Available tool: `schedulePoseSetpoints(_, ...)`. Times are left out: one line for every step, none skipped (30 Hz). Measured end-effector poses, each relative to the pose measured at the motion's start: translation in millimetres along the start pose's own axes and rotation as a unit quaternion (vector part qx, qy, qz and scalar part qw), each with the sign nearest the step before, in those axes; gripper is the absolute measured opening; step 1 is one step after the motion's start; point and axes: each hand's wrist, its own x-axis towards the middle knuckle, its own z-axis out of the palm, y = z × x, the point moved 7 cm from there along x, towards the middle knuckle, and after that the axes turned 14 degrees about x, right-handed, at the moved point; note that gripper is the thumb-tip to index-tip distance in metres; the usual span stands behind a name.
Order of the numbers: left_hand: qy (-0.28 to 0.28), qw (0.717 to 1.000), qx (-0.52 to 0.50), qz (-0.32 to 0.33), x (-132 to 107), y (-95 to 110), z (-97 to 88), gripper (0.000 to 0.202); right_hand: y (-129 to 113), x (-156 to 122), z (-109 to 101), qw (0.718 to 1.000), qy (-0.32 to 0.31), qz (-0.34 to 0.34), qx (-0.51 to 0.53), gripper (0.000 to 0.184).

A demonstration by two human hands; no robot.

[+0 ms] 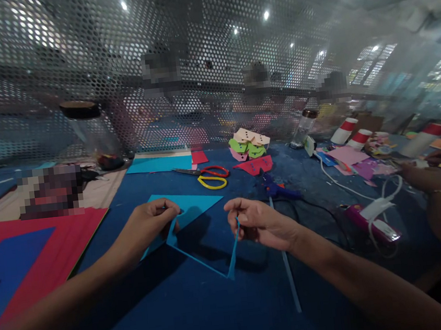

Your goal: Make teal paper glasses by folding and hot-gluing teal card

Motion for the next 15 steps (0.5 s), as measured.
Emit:
schedulePoseSetpoints(-0.001,1.0,-0.001,0.001,0.4,-0.7,0.3,0.022,-0.1,0.1,0.1,1.0,0.001,-0.002,0.003,0.039)
schedulePoseSetpoints(-0.003,1.0,-0.004,0.001,0.7,-1.1,0.7,0.022,-0.3,0.0,0.1,1.0,0.003,-0.005,0.006,0.039)
schedulePoseSetpoints(-0.004,1.0,-0.009,-0.001,0.8,-1.3,1.1,0.022,-0.6,-0.1,0.0,1.0,0.006,-0.007,0.008,0.038)
schedulePoseSetpoints(-0.005,1.0,-0.013,-0.003,0.8,-1.3,1.4,0.022,-0.8,-0.3,-0.1,1.0,0.01,-0.009,0.011,0.037)
schedulePoseSetpoints(-0.005,1.0,-0.017,-0.007,0.7,-1.1,1.7,0.022,-1.1,-0.4,-0.4,1.0,0.013,-0.011,0.012,0.037)
schedulePoseSetpoints(-0.006,1.0,-0.02,-0.011,0.4,-0.8,1.8,0.022,-1.4,-0.5,-0.9,1.0,0.017,-0.013,0.012,0.036)
schedulePoseSetpoints(-0.006,1.0,-0.023,-0.015,0.0,-0.5,1.9,0.022,-1.8,-0.4,-1.7,1.0,0.022,-0.016,0.01,0.035)
schedulePoseSetpoints(-0.008,0.999,-0.026,-0.021,-0.5,-0.3,2.1,0.022,-2.4,-0.3,-2.9,0.999,0.029,-0.02,0.009,0.035)
schedulePoseSetpoints(-0.009,0.999,-0.029,-0.026,-1.0,-0.4,2.2,0.023,-3.0,0.0,-4.3,0.999,0.036,-0.025,0.006,0.034)
schedulePoseSetpoints(-0.011,0.999,-0.034,-0.03,-1.5,-0.5,2.3,0.023,-3.7,0.5,-5.9,0.999,0.043,-0.032,0.003,0.034)
schedulePoseSetpoints(-0.013,0.999,-0.037,-0.033,-1.7,-0.6,2.3,0.023,-4.6,1.0,-7.5,0.998,0.049,-0.039,0.001,0.034)
schedulePoseSetpoints(-0.015,0.999,-0.039,-0.034,-1.9,-0.7,2.5,0.024,-5.5,1.5,-9.1,0.997,0.055,-0.046,0.0,0.034)
schedulePoseSetpoints(-0.016,0.999,-0.039,-0.034,-1.8,-0.7,2.5,0.024,-6.2,2.0,-10.5,0.997,0.06,-0.053,-0.002,0.034)
schedulePoseSetpoints(-0.017,0.999,-0.038,-0.031,-1.7,-0.4,2.5,0.025,-6.7,2.4,-11.9,0.996,0.065,-0.058,-0.003,0.034)
schedulePoseSetpoints(-0.018,0.999,-0.035,-0.028,-1.6,0.1,2.5,0.025,-7.1,2.7,-13.2,0.996,0.07,-0.062,-0.003,0.035)
